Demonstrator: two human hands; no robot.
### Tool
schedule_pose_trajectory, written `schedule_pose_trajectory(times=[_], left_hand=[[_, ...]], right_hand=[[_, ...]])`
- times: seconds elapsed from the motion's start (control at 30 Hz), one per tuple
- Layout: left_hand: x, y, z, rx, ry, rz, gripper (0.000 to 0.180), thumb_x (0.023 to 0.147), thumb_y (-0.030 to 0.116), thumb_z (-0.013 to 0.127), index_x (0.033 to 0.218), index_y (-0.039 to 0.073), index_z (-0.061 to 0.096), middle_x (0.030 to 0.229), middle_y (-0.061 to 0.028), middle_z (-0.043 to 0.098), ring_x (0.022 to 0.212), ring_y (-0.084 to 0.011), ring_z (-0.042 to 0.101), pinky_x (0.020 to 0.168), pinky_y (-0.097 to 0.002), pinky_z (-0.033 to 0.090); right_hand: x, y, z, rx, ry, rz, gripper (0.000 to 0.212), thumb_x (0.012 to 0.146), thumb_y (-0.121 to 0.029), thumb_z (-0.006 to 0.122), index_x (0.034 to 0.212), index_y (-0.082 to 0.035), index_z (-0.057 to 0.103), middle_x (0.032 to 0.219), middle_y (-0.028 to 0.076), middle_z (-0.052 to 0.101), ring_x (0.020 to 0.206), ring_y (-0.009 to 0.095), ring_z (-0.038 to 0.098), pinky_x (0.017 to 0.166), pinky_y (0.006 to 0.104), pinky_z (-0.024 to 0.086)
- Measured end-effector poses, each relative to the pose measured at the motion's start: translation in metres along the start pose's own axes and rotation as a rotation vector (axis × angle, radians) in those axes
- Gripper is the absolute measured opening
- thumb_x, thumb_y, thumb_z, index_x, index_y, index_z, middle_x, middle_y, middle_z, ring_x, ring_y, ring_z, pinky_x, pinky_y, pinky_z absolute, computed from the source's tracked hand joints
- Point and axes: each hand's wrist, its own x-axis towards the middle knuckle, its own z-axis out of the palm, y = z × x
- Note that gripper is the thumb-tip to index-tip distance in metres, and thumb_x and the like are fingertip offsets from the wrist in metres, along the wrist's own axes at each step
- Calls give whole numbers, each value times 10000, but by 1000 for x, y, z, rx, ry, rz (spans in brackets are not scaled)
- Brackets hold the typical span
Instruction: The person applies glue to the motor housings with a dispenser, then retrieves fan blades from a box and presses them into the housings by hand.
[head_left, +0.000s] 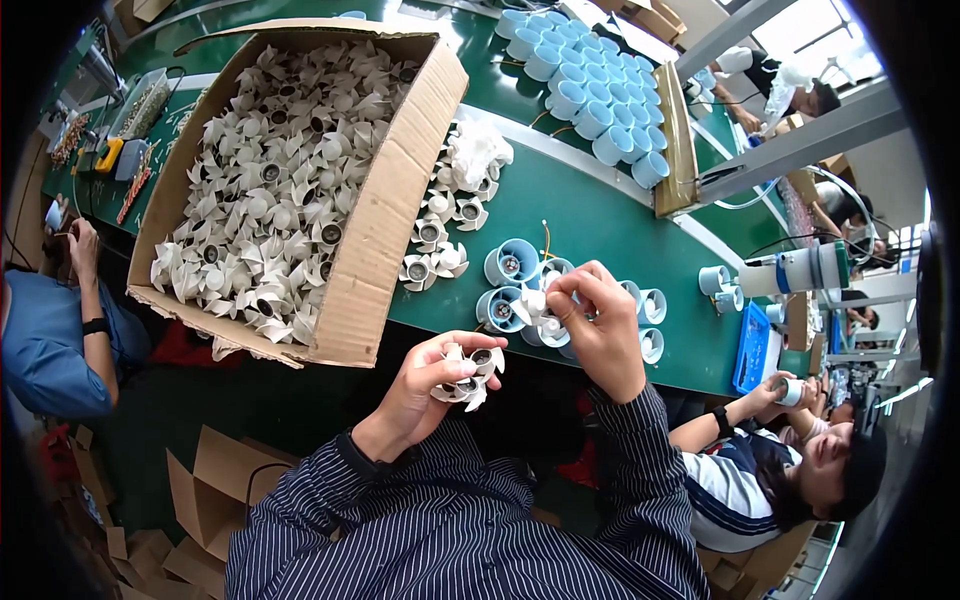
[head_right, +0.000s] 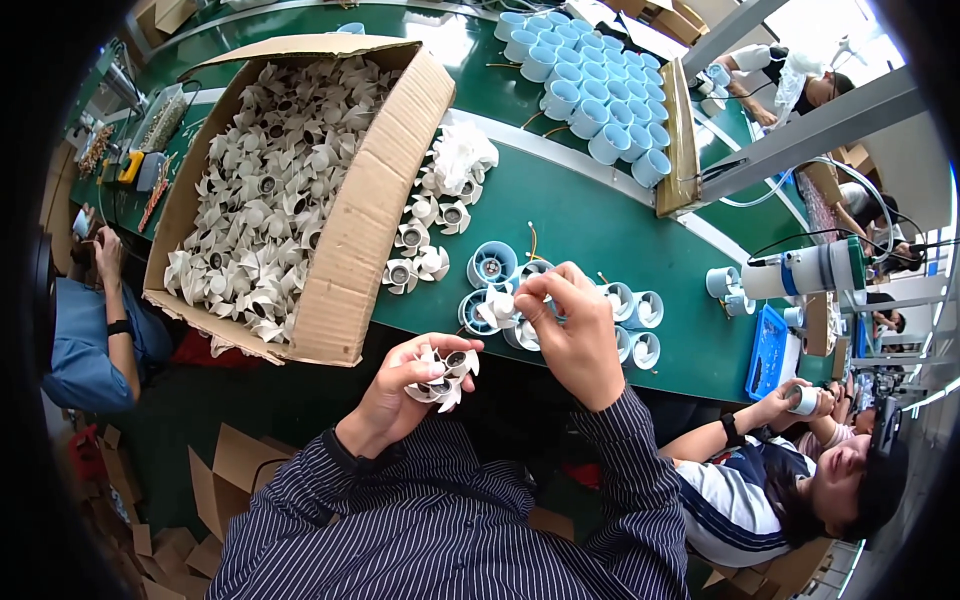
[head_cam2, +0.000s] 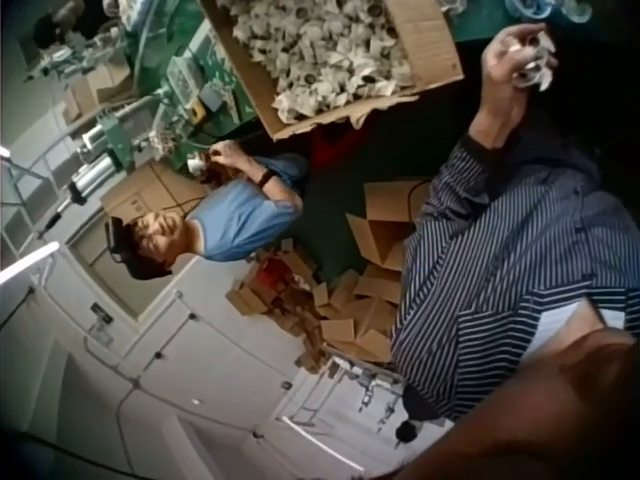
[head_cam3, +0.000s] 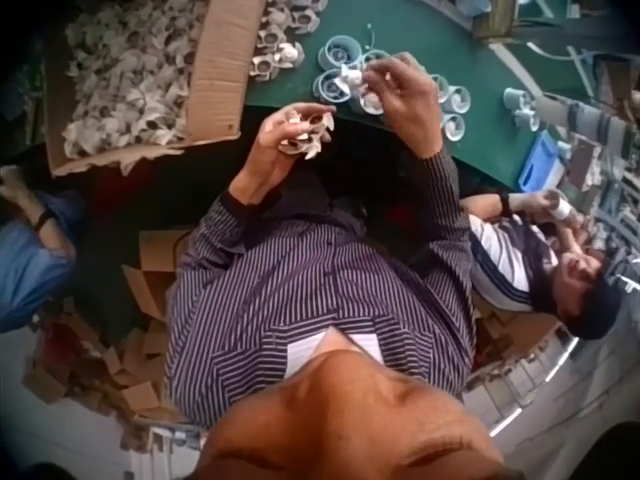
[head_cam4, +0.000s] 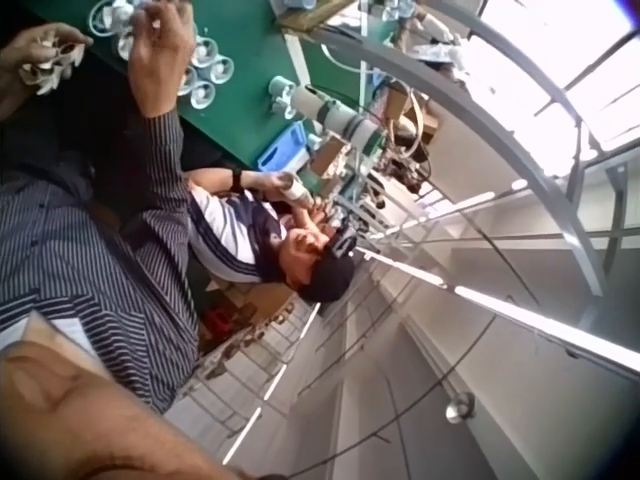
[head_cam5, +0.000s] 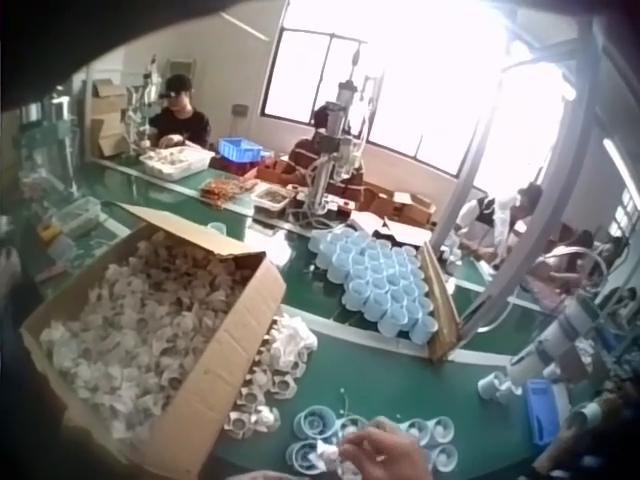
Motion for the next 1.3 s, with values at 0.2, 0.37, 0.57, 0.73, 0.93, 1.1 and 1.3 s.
schedule_pose_trajectory(times=[0.2, 0.37, 0.57, 0.73, 0.93, 1.1, 1.3], left_hand=[[1, -4, -6, 0, 32, 1, 556, 965, 196, 739, 1432, -83, 623, 1228, -196, 731, 1023, -216, 766, 814, -317, 645], [1, -4, -9, 5, 49, 4, 558, 947, 173, 752, 1431, -75, 627, 1327, -209, 717, 1051, -230, 764, 866, -331, 640], [1, -4, -7, 54, 54, 2, 572, 916, 147, 758, 1431, -65, 632, 1480, -214, 664, 1084, -248, 757, 929, -359, 627], [-2, 0, 3, 53, 39, 37, 599, 874, 164, 765, 1411, -70, 641, 1488, -217, 659, 1090, -254, 753, 935, -373, 626], [-9, 7, 7, -27, 42, 62, 661, 867, 208, 752, 1444, -80, 609, 1499, -227, 653, 1077, -262, 750, 920, -376, 629], [-9, 5, 8, -168, -1, 10, 700, 900, 226, 726, 1503, -82, 549, 1474, -234, 659, 1050, -266, 747, 836, -375, 649], [-7, 5, 13, -196, 11, 25, 645, 928, 208, 707, 1495, -55, 545, 1340, -211, 691, 999, -271, 745, 725, -371, 655]], right_hand=[[8, 10, 22, -329, 16, -216, 72, 927, -61, 800, 970, -16, 764, 920, 107, 684, 915, 312, 658, 812, 421, 522], [7, -2, 25, -308, 13, -181, 79, 906, -80, 817, 949, -29, 775, 906, 109, 686, 939, 326, 664, 817, 443, 531], [6, -2, 30, -491, -24, -322, 64, 887, -70, 823, 933, -44, 787, 911, 102, 689, 950, 323, 668, 820, 452, 534], [10, -6, 25, -634, -56, -372, 82, 875, -54, 830, 947, -54, 791, 939, 93, 696, 935, 311, 680, 815, 439, 543], [-12, -30, 18, -241, -184, -305, 151, 870, -50, 842, 1009, -66, 785, 995, 87, 711, 937, 304, 699, 816, 408, 556], [-22, -31, 13, -260, -246, -531, 189, 877, -34, 841, 1052, -53, 772, 1009, 108, 747, 878, 297, 707, 769, 391, 561], [-6, -18, 4, -184, 5, -258, 131, 938, -26, 809, 1047, 11, 748, 986, 144, 769, 768, 249, 680, 702, 361, 545]])
